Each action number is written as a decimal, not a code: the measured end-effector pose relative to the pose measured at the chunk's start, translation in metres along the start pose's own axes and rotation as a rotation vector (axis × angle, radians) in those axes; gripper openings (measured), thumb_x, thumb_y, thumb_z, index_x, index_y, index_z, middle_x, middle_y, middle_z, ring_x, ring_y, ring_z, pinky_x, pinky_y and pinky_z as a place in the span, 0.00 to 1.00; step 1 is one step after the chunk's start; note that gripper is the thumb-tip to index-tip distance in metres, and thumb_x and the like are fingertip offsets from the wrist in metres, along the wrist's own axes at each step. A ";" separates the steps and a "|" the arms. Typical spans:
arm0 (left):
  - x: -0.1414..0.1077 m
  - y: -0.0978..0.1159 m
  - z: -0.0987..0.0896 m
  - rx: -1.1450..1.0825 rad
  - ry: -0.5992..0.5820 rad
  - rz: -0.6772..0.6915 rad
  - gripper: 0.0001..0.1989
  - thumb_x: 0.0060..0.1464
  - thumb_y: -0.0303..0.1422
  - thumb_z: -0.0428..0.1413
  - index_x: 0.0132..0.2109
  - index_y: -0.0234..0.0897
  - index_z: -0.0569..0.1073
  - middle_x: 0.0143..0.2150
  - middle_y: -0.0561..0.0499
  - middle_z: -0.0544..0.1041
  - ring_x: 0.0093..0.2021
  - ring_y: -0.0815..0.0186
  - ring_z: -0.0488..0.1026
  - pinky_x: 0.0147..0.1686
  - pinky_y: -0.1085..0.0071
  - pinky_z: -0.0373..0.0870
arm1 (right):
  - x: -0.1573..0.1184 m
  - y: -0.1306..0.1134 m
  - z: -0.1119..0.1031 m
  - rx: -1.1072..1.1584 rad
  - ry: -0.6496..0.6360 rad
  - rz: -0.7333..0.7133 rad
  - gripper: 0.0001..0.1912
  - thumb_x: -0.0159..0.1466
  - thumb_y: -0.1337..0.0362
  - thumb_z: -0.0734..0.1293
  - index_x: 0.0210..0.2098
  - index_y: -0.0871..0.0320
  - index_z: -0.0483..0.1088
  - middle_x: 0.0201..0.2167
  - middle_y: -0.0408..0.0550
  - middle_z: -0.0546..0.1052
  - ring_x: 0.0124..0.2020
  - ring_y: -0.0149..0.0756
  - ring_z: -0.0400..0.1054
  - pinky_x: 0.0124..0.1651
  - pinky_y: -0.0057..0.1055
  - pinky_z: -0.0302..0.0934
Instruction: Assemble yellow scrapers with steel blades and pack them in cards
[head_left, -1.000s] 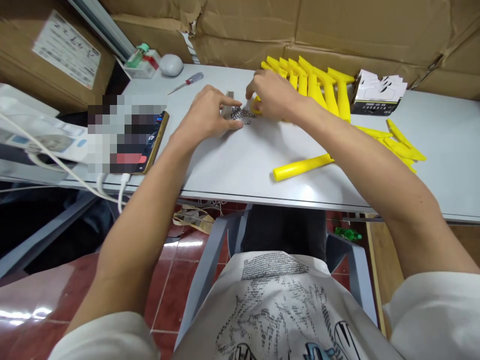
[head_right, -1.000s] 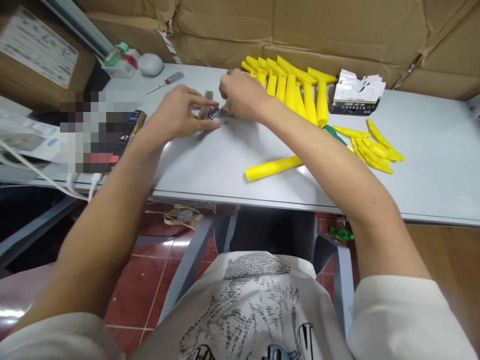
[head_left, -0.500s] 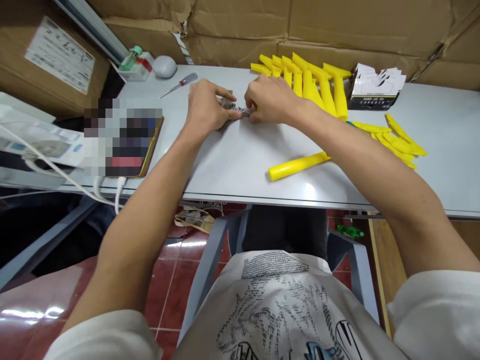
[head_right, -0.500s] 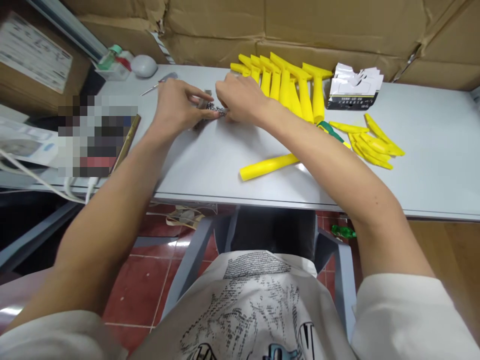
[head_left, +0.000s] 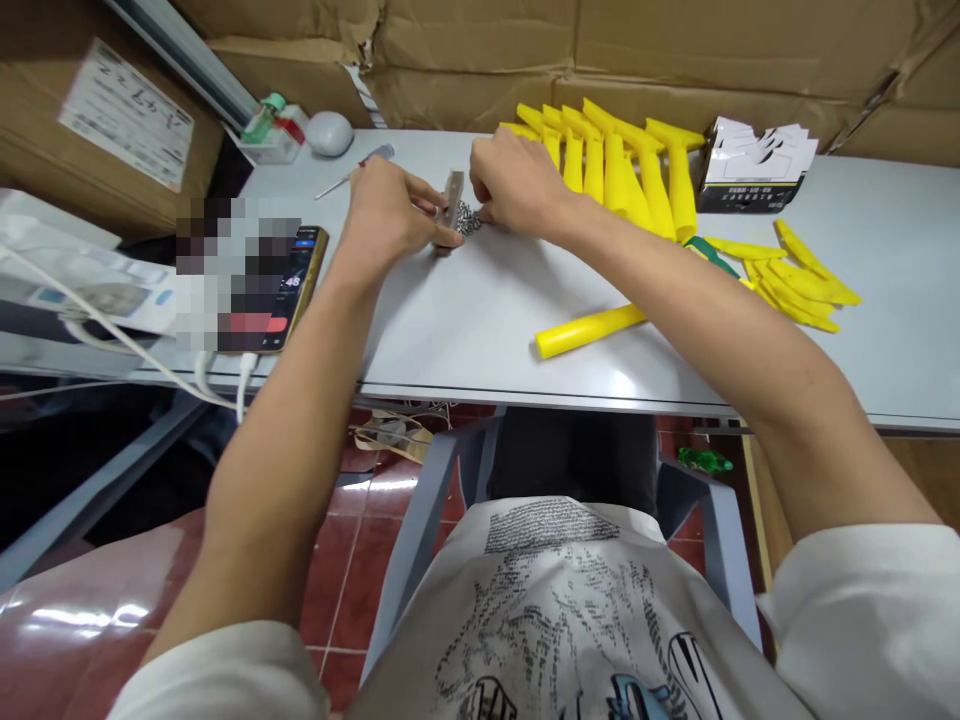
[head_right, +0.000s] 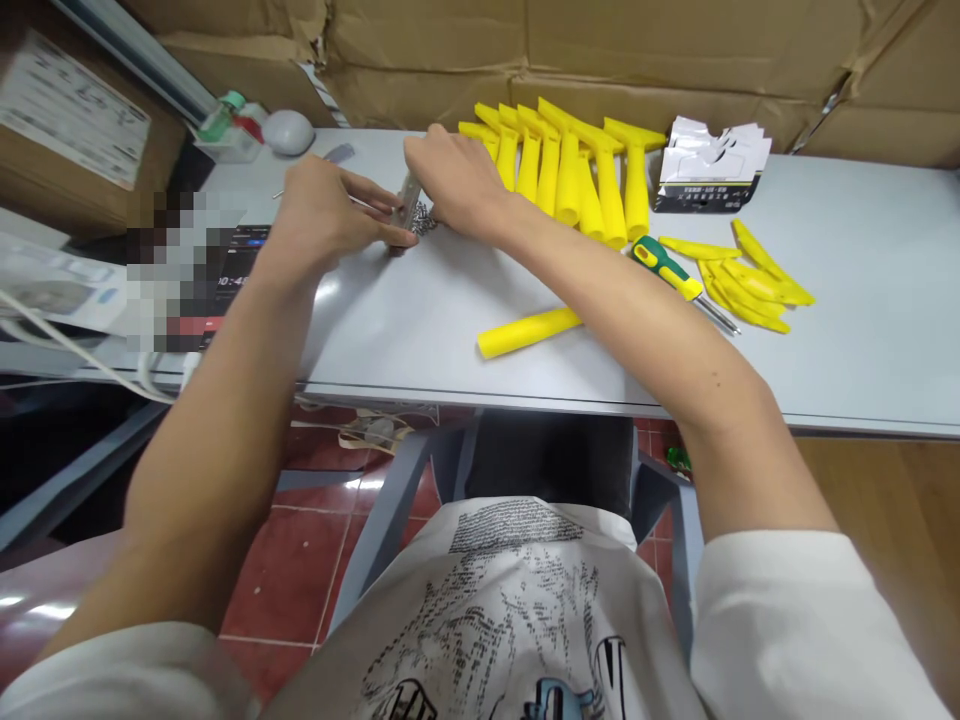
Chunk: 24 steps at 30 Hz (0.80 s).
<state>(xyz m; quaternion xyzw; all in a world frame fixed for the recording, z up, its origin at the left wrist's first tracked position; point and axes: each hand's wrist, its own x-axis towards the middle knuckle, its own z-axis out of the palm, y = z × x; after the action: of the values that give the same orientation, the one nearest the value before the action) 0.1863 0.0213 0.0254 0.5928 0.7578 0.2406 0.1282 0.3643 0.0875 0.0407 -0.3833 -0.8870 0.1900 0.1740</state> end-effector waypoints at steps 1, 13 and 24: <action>0.001 -0.003 0.000 0.021 -0.002 0.009 0.26 0.50 0.23 0.83 0.57 0.26 0.91 0.42 0.47 0.89 0.47 0.57 0.86 0.61 0.48 0.87 | -0.009 -0.004 -0.013 -0.059 0.007 0.012 0.13 0.66 0.77 0.80 0.47 0.59 0.82 0.53 0.49 0.87 0.71 0.56 0.78 0.84 0.75 0.65; -0.133 0.113 0.057 0.299 -0.172 0.844 0.27 0.77 0.37 0.68 0.75 0.32 0.78 0.70 0.32 0.82 0.70 0.37 0.78 0.66 0.43 0.83 | -0.209 0.102 -0.160 -0.582 -0.056 0.305 0.15 0.74 0.55 0.76 0.55 0.52 0.90 0.39 0.49 0.90 0.39 0.41 0.80 0.55 0.44 0.72; -0.056 0.087 0.075 0.296 -0.272 1.080 0.20 0.82 0.33 0.53 0.68 0.36 0.84 0.60 0.35 0.86 0.60 0.42 0.84 0.56 0.48 0.83 | -0.216 0.094 -0.131 -0.374 -0.040 0.330 0.42 0.74 0.58 0.69 0.85 0.53 0.61 0.50 0.57 0.86 0.47 0.55 0.79 0.55 0.48 0.73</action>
<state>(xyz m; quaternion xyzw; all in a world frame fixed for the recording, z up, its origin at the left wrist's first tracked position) 0.3099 -0.0006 0.0020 0.9329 0.3499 0.0851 -0.0010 0.6209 0.0132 0.0752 -0.5445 -0.8355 0.0559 0.0491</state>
